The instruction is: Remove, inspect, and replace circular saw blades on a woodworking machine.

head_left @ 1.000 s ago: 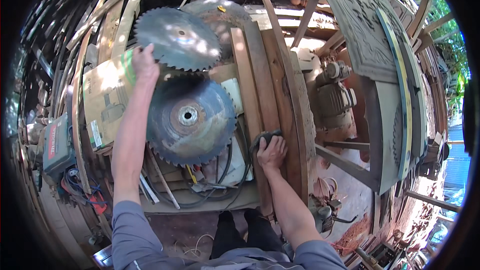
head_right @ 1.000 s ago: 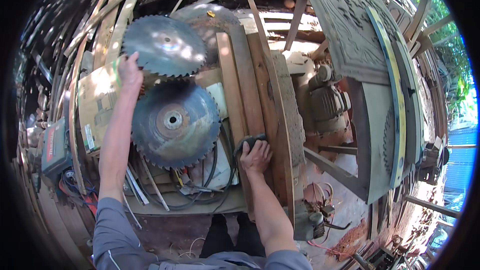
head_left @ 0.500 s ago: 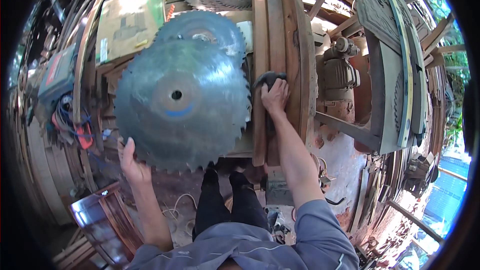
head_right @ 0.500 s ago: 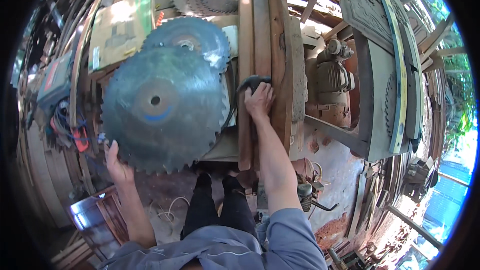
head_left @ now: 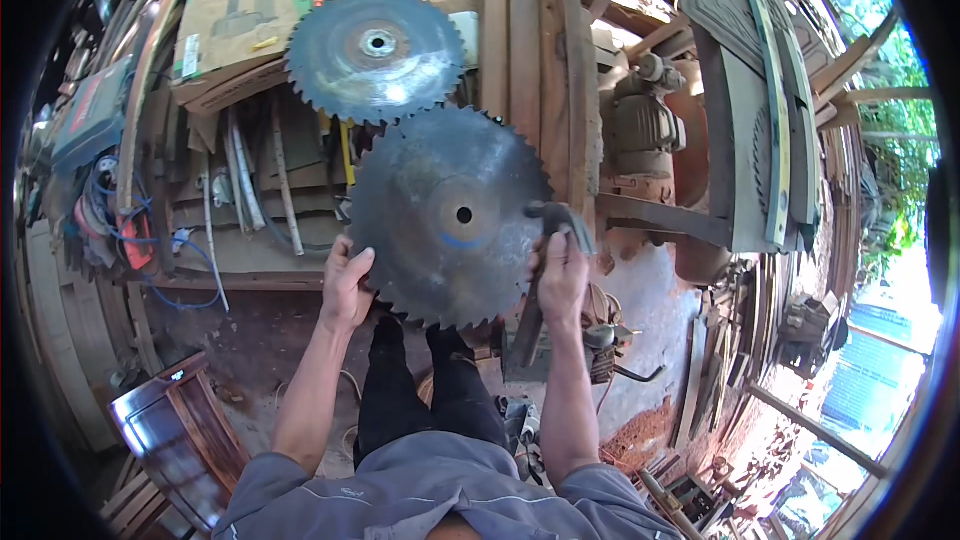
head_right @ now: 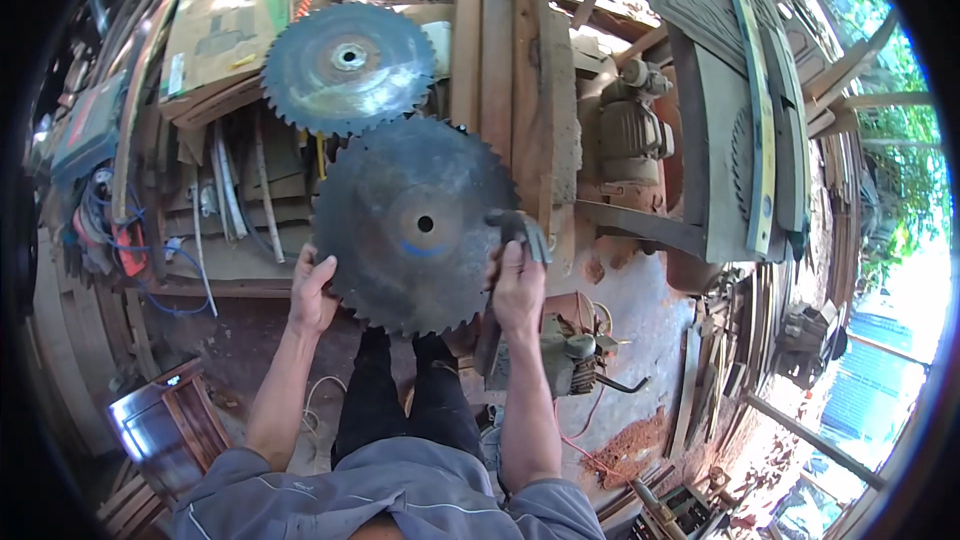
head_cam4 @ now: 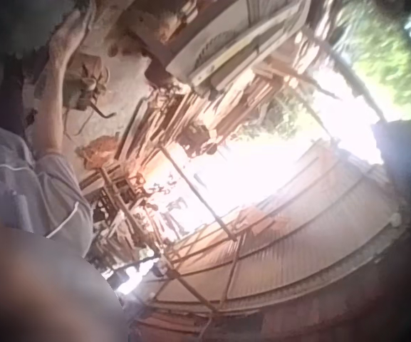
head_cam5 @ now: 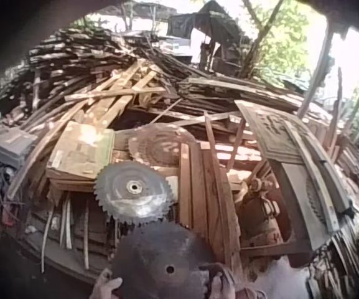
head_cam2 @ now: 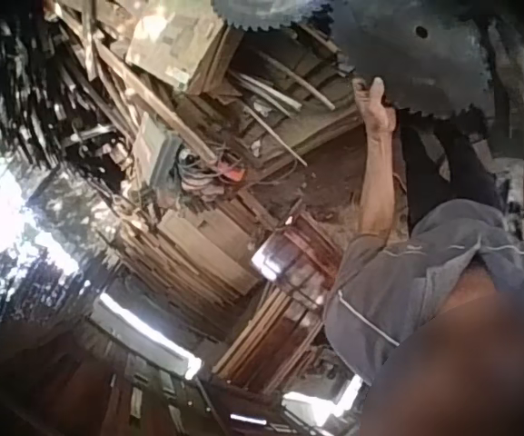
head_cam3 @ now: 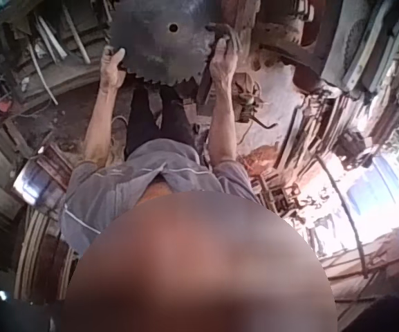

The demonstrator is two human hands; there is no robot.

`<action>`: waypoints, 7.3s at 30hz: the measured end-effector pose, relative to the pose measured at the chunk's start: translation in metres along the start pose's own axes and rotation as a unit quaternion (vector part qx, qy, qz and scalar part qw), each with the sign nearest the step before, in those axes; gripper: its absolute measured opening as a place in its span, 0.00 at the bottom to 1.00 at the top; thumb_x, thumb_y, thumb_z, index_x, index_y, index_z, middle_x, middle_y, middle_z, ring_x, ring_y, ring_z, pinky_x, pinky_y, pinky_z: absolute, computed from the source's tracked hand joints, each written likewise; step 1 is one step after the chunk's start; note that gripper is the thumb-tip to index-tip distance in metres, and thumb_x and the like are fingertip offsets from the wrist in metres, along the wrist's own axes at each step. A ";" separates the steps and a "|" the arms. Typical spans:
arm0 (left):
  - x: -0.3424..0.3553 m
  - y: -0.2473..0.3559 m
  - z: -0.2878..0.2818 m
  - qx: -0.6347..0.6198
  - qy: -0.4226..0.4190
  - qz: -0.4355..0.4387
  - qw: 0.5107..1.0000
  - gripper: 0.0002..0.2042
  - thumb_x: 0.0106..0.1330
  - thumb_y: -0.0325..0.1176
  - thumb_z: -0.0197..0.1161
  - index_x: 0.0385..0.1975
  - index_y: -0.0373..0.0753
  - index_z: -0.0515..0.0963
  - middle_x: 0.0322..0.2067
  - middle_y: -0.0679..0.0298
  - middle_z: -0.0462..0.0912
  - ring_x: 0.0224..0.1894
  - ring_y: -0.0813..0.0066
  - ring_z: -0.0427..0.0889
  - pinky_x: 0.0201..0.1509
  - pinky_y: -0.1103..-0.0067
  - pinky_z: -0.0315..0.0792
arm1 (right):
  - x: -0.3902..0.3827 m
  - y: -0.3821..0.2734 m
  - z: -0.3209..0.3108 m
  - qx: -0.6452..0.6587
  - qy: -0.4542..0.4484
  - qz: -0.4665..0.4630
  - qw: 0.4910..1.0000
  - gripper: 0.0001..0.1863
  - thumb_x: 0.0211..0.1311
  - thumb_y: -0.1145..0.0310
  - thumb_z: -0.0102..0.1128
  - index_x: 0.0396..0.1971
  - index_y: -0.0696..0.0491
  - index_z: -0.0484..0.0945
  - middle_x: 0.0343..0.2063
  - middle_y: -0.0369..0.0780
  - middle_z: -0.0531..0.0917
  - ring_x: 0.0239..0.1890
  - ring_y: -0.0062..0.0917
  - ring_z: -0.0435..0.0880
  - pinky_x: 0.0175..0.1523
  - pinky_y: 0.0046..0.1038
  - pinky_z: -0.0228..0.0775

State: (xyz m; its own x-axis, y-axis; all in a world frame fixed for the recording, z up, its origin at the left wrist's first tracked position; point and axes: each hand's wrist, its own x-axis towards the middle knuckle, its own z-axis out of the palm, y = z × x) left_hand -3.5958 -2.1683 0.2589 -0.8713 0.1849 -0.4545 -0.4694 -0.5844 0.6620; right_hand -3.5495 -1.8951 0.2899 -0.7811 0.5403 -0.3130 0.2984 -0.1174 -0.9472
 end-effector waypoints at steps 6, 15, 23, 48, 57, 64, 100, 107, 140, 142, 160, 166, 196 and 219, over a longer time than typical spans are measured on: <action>0.050 -0.058 -0.012 -0.009 -0.063 -0.039 0.997 0.10 0.66 0.24 0.58 0.45 0.41 0.73 0.46 0.64 0.81 0.47 0.74 0.80 0.53 0.74 0.75 | -0.011 0.048 -0.002 -0.079 -0.020 0.007 0.997 0.12 0.69 0.67 0.55 0.49 0.55 0.76 0.15 0.30 0.72 0.15 0.13 0.70 0.20 0.20 0.62; 0.063 -0.089 -0.042 -0.034 -0.015 -0.094 0.995 0.13 0.66 0.28 0.62 0.48 0.41 0.70 0.46 0.63 0.80 0.47 0.71 0.81 0.51 0.70 0.77 | 0.005 0.074 0.017 -0.224 -0.027 -0.095 0.970 0.15 0.68 0.71 0.54 0.52 0.58 0.74 0.32 0.47 0.82 0.28 0.34 0.84 0.34 0.30 0.74; 0.066 -0.104 -0.055 -0.030 0.002 -0.110 0.994 0.13 0.68 0.27 0.58 0.51 0.40 0.68 0.50 0.61 0.78 0.52 0.68 0.79 0.56 0.67 0.75 | 0.029 0.084 0.039 -0.302 -0.041 -0.120 0.945 0.16 0.67 0.71 0.53 0.53 0.59 0.70 0.41 0.54 0.81 0.42 0.52 0.81 0.42 0.42 0.75; 0.071 -0.100 -0.063 0.000 0.033 -0.116 0.993 0.14 0.68 0.28 0.58 0.51 0.37 0.66 0.50 0.60 0.77 0.52 0.68 0.78 0.58 0.66 0.73 | 0.025 0.066 0.049 -0.246 -0.001 -0.166 0.955 0.13 0.67 0.70 0.54 0.48 0.59 0.73 0.36 0.52 0.82 0.38 0.48 0.83 0.39 0.36 0.74; 0.069 -0.103 -0.062 0.012 0.045 -0.105 0.993 0.13 0.68 0.28 0.58 0.49 0.37 0.65 0.48 0.59 0.77 0.50 0.69 0.78 0.56 0.67 0.73 | 0.029 0.084 0.044 -0.284 -0.022 -0.137 0.949 0.14 0.67 0.70 0.53 0.49 0.58 0.72 0.32 0.51 0.82 0.36 0.48 0.83 0.37 0.39 0.75; 0.069 -0.103 -0.056 0.019 0.039 -0.114 0.993 0.11 0.70 0.27 0.55 0.49 0.37 0.65 0.49 0.59 0.76 0.50 0.68 0.78 0.57 0.66 0.73 | 0.027 0.088 0.045 -0.296 -0.036 -0.115 0.948 0.13 0.66 0.71 0.54 0.48 0.59 0.73 0.38 0.53 0.82 0.41 0.48 0.82 0.41 0.38 0.75; 0.061 -0.087 -0.051 0.012 0.053 -0.093 0.994 0.09 0.70 0.25 0.52 0.48 0.35 0.64 0.46 0.57 0.77 0.47 0.71 0.79 0.51 0.70 0.76 | 0.024 0.068 0.046 -0.322 -0.034 -0.128 0.938 0.14 0.65 0.70 0.55 0.48 0.53 0.68 0.26 0.53 0.81 0.31 0.52 0.82 0.32 0.44 0.73; 0.066 -0.085 -0.042 0.019 0.059 -0.088 0.994 0.10 0.70 0.25 0.51 0.48 0.35 0.65 0.46 0.58 0.77 0.47 0.71 0.79 0.52 0.71 0.76 | 0.033 0.091 0.043 -0.352 -0.061 -0.118 0.927 0.15 0.62 0.72 0.56 0.48 0.53 0.68 0.23 0.53 0.81 0.29 0.53 0.81 0.30 0.45 0.73; 0.064 -0.080 -0.043 0.024 0.085 -0.098 0.991 0.09 0.70 0.24 0.48 0.48 0.36 0.66 0.40 0.63 0.76 0.38 0.79 0.76 0.41 0.76 0.75 | 0.019 0.076 0.054 -0.257 -0.017 -0.129 0.958 0.13 0.65 0.69 0.57 0.46 0.56 0.70 0.18 0.49 0.79 0.23 0.40 0.85 0.26 0.34 0.71; 0.066 -0.083 -0.037 0.021 0.079 -0.099 0.992 0.08 0.70 0.24 0.48 0.48 0.36 0.66 0.40 0.63 0.76 0.39 0.79 0.76 0.43 0.75 0.76 | 0.027 0.095 0.048 -0.284 -0.038 -0.126 0.950 0.13 0.65 0.68 0.57 0.46 0.55 0.70 0.18 0.50 0.79 0.24 0.43 0.84 0.26 0.36 0.71; 0.062 -0.078 -0.047 0.055 0.095 -0.097 0.989 0.09 0.69 0.24 0.50 0.47 0.36 0.67 0.36 0.65 0.76 0.33 0.82 0.74 0.38 0.80 0.73 | 0.023 0.070 0.056 -0.250 -0.042 -0.126 0.959 0.09 0.65 0.71 0.57 0.42 0.55 0.72 0.20 0.49 0.80 0.23 0.44 0.83 0.26 0.35 0.72; 0.071 -0.086 -0.046 0.071 0.095 -0.097 0.988 0.09 0.69 0.24 0.49 0.47 0.36 0.67 0.37 0.65 0.76 0.33 0.81 0.75 0.37 0.80 0.73 | 0.035 0.105 0.046 -0.317 -0.048 -0.134 0.938 0.11 0.64 0.68 0.57 0.42 0.57 0.72 0.21 0.52 0.81 0.28 0.49 0.83 0.30 0.41 0.73; 0.064 -0.084 -0.043 0.062 0.105 -0.101 0.987 0.10 0.71 0.31 0.55 0.48 0.37 0.68 0.40 0.66 0.79 0.37 0.81 0.77 0.29 0.82 0.71 | 0.025 0.044 0.040 -0.256 -0.112 0.060 0.958 0.16 0.67 0.62 0.51 0.41 0.62 0.73 0.22 0.52 0.81 0.27 0.45 0.83 0.35 0.40 0.72; 0.064 -0.085 -0.043 0.172 0.139 -0.143 0.965 0.11 0.72 0.34 0.51 0.51 0.43 0.72 0.39 0.73 0.77 0.37 0.82 0.74 0.37 0.73 0.67 | 0.021 0.029 0.043 -0.360 -0.131 -0.164 0.909 0.16 0.67 0.68 0.53 0.51 0.59 0.70 0.22 0.52 0.79 0.28 0.46 0.84 0.31 0.39 0.73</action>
State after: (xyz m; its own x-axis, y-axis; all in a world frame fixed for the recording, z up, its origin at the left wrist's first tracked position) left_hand -3.6058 -2.1409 0.1474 -0.6491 0.0522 -0.7589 -0.7465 -0.2354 0.6223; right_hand -3.5812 -1.9233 0.2530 -0.9684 0.2197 -0.1179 0.2343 0.6407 -0.7311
